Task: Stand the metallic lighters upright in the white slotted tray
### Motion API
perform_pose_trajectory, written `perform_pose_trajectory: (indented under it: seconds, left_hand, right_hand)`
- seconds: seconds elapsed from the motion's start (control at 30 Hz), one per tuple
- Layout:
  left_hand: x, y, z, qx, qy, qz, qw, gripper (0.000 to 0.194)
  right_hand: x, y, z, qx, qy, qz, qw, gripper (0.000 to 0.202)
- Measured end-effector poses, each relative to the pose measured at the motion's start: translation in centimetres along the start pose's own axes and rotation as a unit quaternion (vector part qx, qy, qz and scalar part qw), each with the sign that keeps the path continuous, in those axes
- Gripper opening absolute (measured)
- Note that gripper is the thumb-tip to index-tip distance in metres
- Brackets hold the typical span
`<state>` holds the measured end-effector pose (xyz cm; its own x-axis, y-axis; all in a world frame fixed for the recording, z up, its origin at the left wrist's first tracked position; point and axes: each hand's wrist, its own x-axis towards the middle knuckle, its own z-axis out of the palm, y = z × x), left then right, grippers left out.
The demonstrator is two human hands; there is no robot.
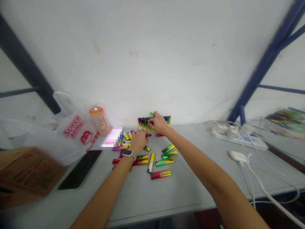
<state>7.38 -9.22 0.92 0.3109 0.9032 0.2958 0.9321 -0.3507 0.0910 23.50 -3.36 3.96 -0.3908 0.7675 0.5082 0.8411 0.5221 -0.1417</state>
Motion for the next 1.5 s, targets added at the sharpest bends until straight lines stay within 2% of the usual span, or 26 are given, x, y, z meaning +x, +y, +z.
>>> perform_pose_trajectory:
  seconds: [0.07,0.13,0.2,0.23,0.3,0.37,0.5,0.53,0.6,0.67,0.73,0.8,0.87,0.97,1.07,1.13,1.3,1.37,1.5]
  left_hand:
    - [-0.2,0.0,-0.4,-0.03,0.002,0.008,1.0,0.016]
    - [-0.5,0.0,-0.7,-0.095,0.013,0.017,0.995,0.014]
    - [-1.0,0.1,-0.9,-0.211,0.022,0.023,0.977,0.012]
    - [-1.2,0.3,-0.8,-0.285,0.022,0.025,0.958,0.011]
    - [-1.7,0.8,-0.6,-0.434,0.018,0.021,0.901,0.011]
    - [-2.2,1.6,-0.5,-0.553,0.009,0.004,0.833,0.018]
    - [-3.6,3.5,-1.0,-0.713,-0.049,-0.046,0.698,0.033]
    - [-4.0,3.8,-1.3,-0.731,-0.067,-0.054,0.677,0.034]
    - [-4.7,4.3,-1.7,-0.748,-0.078,-0.073,0.655,0.036]
    - [-5.1,4.6,-1.9,-0.745,-0.067,-0.101,0.656,0.049]
    - [-5.3,4.8,-1.9,-0.725,-0.039,-0.142,0.673,0.06]
    - [-5.2,5.0,-1.6,-0.7,-0.008,-0.181,0.691,0.059]
    - [-5.0,5.2,-1.4,-0.686,0.015,-0.209,0.697,0.054]
    - [-4.8,5.3,-1.4,-0.705,0.009,-0.231,0.67,0.047]
    - [-4.9,5.2,-1.6,-0.742,-0.037,-0.227,0.629,0.051]
    - [-4.9,5.2,-1.7,-0.746,-0.052,-0.223,0.626,0.055]
    - [-4.8,5.4,-1.4,-0.696,0.003,-0.233,0.679,0.043]
    - [-4.8,5.4,-1.3,-0.687,0.022,-0.223,0.691,0.042]
    - [-4.7,5.2,-0.7,-0.683,0.025,-0.19,0.705,0.058]
  right_hand:
    - [-0.9,-0.3,0.0,0.018,0.02,0.007,1.0,0.034]
    - [-2.2,-0.6,0.0,0.07,0.071,0.026,0.995,0.04]
    - [-3.6,-1.0,-0.3,0.138,0.14,0.059,0.979,0.036]
    - [-4.5,-1.3,-0.4,0.172,0.172,0.078,0.967,0.031]
    - [-6.2,-1.9,-0.6,0.229,0.217,0.118,0.942,0.025]
    - [-7.7,-2.6,-0.7,0.272,0.237,0.151,0.92,0.024]
    - [-9.7,-3.7,-0.5,0.332,0.24,0.187,0.893,0.026]
    - [-10.0,-4.0,-0.5,0.346,0.236,0.19,0.888,0.027]
    - [-10.3,-4.5,-0.5,0.365,0.225,0.19,0.883,0.03]
    - [-10.5,-4.9,-0.6,0.373,0.213,0.19,0.883,0.033]
    - [-10.6,-5.2,-0.7,0.372,0.2,0.189,0.886,0.037]
    - [-10.7,-5.4,-0.6,0.368,0.189,0.187,0.891,0.038]
    - [-10.8,-5.4,-0.6,0.363,0.184,0.184,0.895,0.039]
    - [-10.8,-5.4,-0.4,0.359,0.183,0.183,0.897,0.039]
    - [-10.8,-5.4,-0.4,0.362,0.181,0.183,0.896,0.041]
    - [-10.8,-5.4,-0.4,0.365,0.181,0.181,0.895,0.042]
    - [-10.8,-5.5,-0.6,0.37,0.172,0.183,0.894,0.044]
    - [-10.8,-5.6,-0.7,0.371,0.171,0.185,0.894,0.045]
    - [-10.8,-6.4,-1.0,0.388,0.171,0.189,0.886,0.044]
